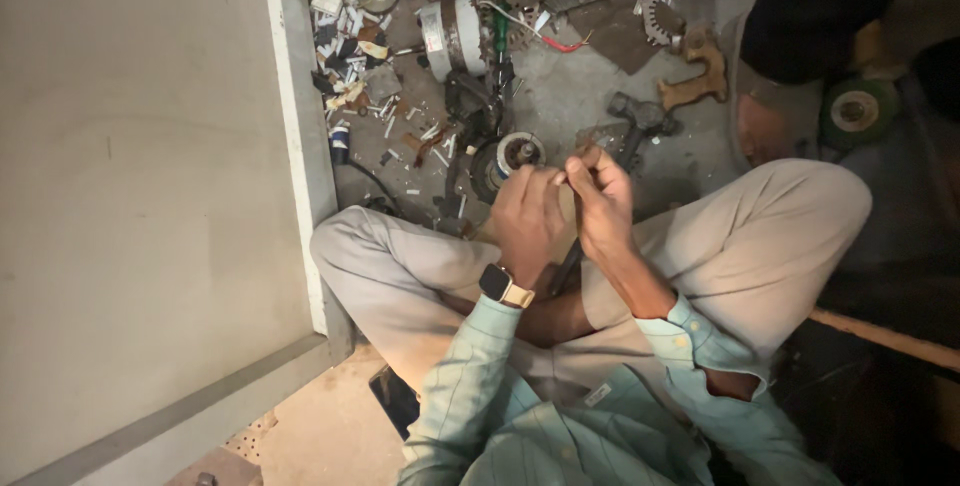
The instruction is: The person sits on the floor of a cluttered electromechanical workshop and works on a small electric motor, pulling the armature from its housing and fitting components onto the shaft by hand. They repeatedly turn the armature, press parts into place, and set pieces among the scrap parts on the floor.
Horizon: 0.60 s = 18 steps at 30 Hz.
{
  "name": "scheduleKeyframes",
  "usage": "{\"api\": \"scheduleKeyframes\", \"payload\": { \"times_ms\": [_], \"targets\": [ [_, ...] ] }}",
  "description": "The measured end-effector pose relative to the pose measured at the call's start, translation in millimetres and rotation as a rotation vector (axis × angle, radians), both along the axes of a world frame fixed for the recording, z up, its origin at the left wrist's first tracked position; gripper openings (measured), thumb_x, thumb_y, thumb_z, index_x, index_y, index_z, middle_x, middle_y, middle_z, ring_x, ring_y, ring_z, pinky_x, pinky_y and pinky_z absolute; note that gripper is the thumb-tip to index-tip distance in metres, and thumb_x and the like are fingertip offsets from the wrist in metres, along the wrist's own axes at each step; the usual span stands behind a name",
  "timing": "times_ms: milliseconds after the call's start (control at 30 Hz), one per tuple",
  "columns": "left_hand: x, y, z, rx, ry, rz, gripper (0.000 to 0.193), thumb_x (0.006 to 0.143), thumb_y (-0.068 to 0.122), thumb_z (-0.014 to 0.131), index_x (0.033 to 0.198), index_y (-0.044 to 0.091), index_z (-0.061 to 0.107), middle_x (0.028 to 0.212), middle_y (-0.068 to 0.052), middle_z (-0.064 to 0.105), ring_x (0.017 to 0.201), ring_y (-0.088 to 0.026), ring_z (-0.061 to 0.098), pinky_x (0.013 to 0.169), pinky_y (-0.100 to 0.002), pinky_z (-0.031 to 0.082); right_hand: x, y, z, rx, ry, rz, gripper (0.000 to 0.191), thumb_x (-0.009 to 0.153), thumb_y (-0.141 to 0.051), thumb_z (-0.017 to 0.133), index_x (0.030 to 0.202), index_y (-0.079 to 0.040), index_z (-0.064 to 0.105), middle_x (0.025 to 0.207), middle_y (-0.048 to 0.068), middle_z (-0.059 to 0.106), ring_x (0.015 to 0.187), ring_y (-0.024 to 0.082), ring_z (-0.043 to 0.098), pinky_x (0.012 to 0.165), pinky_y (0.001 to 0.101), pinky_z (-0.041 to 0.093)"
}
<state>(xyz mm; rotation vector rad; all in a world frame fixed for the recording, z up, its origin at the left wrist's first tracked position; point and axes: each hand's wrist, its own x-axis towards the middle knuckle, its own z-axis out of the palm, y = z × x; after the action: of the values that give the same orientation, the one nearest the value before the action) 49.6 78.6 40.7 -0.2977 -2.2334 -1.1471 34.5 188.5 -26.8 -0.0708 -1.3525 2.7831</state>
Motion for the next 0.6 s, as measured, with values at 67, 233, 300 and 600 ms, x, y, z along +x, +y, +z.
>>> {"api": "scheduleKeyframes", "payload": {
  "times_ms": [67,233,300,600],
  "targets": [
    [1.6,2.5,3.3,0.003,0.024,0.016,0.01,0.101,0.01,0.061,0.097,0.002,0.065,0.089,-0.014,0.062,0.081,-0.033,0.062,0.072,-0.042,0.049,2.3,-0.5,-0.7,-0.108,0.014,0.011,0.013,0.11,-0.005,0.066,0.099,-0.006,0.06,0.096,-0.001,0.06,0.088,0.007,0.055,0.083,0.0249,0.045],
    [2.4,-1.7,0.2,0.294,-0.24,-0.097,0.014,0.105,0.01,0.057,0.101,-0.001,0.065,0.085,-0.011,0.062,0.075,-0.023,0.063,0.068,-0.036,0.05,4.1,4.1,18.9,-0.101,-0.028,0.122,0.026,0.103,-0.008,0.064,0.128,-0.002,0.062,0.109,0.001,0.061,0.102,0.009,0.059,0.093,0.0274,0.049],
    [0.9,-6.0,-2.3,0.406,-0.321,-0.129,0.017,0.106,0.012,0.057,0.099,-0.001,0.066,0.083,-0.009,0.063,0.072,-0.018,0.063,0.066,-0.032,0.049,1.5,6.1,29.3,-0.087,0.024,0.194,0.038,0.103,-0.006,0.065,0.14,0.001,0.059,0.117,0.002,0.059,0.109,0.011,0.058,0.097,0.0285,0.048],
    [-0.6,-11.0,-5.9,0.561,-0.392,-0.229,0.02,0.107,0.015,0.057,0.099,0.0,0.066,0.086,-0.006,0.069,0.074,-0.012,0.062,0.07,-0.028,0.051,-4.8,14.4,31.0,-0.091,0.025,0.171,0.029,0.105,-0.009,0.063,0.132,0.001,0.067,0.116,0.005,0.064,0.107,0.013,0.059,0.101,0.0296,0.049]
  ]
}}
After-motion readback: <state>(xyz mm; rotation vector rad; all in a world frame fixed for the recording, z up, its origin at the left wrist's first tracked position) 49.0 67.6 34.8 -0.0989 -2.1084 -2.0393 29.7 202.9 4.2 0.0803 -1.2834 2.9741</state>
